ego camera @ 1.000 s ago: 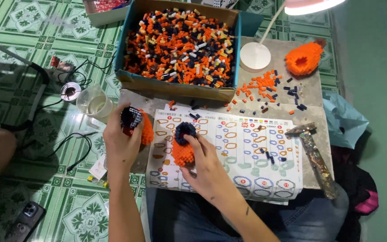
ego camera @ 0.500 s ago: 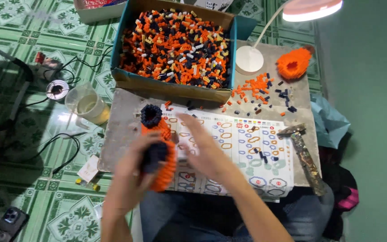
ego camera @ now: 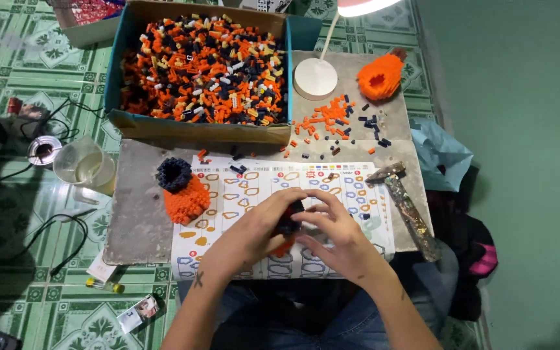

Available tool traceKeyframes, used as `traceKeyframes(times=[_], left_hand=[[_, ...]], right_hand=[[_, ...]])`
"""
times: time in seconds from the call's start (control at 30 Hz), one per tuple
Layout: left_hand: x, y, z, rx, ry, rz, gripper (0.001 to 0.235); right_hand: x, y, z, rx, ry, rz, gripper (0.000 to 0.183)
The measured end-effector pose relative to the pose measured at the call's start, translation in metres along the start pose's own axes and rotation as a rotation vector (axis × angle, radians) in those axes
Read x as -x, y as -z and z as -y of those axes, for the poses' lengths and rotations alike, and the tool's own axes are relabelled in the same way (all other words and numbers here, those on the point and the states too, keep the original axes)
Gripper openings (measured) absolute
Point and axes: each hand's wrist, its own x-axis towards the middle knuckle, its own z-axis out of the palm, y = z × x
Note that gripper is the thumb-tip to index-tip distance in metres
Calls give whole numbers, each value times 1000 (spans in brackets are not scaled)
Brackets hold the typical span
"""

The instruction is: The person assembles small plastic crochet pieces by hand, following a printed instruction sheet. They connect dark blue and orange components to form a small pumpkin-shaped object, repeatedly checking alignment and fit.

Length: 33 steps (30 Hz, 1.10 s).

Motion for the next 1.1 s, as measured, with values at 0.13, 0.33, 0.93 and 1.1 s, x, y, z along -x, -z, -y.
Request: traceKeyframes(times=[0.13, 0.33, 0.93, 1.1], left_hand=[[6, 1, 7, -19, 144, 17, 96], [17, 9, 13, -26, 143, -85, 99], [41, -11, 4, 28, 247, -283, 76], [41, -15, 1, 37, 228, -305, 75]], right_hand=[[-8, -2, 0, 17, 47, 46, 30], [-5, 8, -22, -52, 54, -18, 33], [34, -8, -27, 137, -63, -149, 80], [29, -5, -20, 164, -100, -136, 72]])
